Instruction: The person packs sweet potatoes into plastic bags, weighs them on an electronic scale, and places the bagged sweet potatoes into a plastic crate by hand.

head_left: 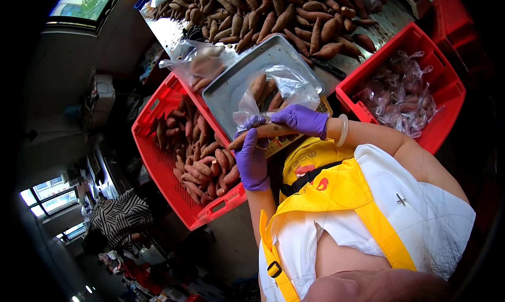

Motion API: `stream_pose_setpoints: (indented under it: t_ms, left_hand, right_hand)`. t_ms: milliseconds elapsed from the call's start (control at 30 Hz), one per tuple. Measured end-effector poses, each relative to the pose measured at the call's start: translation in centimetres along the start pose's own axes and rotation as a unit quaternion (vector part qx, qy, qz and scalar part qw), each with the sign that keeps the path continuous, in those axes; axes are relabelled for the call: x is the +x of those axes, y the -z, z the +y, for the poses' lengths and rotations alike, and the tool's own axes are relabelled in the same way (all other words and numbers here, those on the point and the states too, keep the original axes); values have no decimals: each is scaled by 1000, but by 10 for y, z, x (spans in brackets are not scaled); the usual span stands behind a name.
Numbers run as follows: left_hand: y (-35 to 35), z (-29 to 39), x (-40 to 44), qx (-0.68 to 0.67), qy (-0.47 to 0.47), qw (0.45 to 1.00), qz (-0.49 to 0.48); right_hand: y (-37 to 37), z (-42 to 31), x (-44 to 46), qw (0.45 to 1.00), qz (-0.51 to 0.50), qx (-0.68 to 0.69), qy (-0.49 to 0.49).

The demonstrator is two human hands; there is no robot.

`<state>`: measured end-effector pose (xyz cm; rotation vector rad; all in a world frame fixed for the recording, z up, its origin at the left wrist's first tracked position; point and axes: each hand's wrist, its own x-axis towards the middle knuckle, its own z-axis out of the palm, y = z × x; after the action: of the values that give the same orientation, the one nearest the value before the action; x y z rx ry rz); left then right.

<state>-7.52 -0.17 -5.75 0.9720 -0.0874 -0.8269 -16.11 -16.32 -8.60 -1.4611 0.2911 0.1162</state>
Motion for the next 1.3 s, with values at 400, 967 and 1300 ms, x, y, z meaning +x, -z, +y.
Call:
stream_pose_setpoints:
  t_ms: [400,967,1300]
  left_hand:
    - [9,-4,4,-3,9,1000,6]
    - [9,-7,0,197,-28,980,-19]
    - [14,-9,13,142,-9,990,-15]
  right_hand:
    - [9,-4,-11,997,-64,34,-21]
    - [40,0,-19,985,-33,168,-5]
    - [82,-23,-59,921,86,354,139]
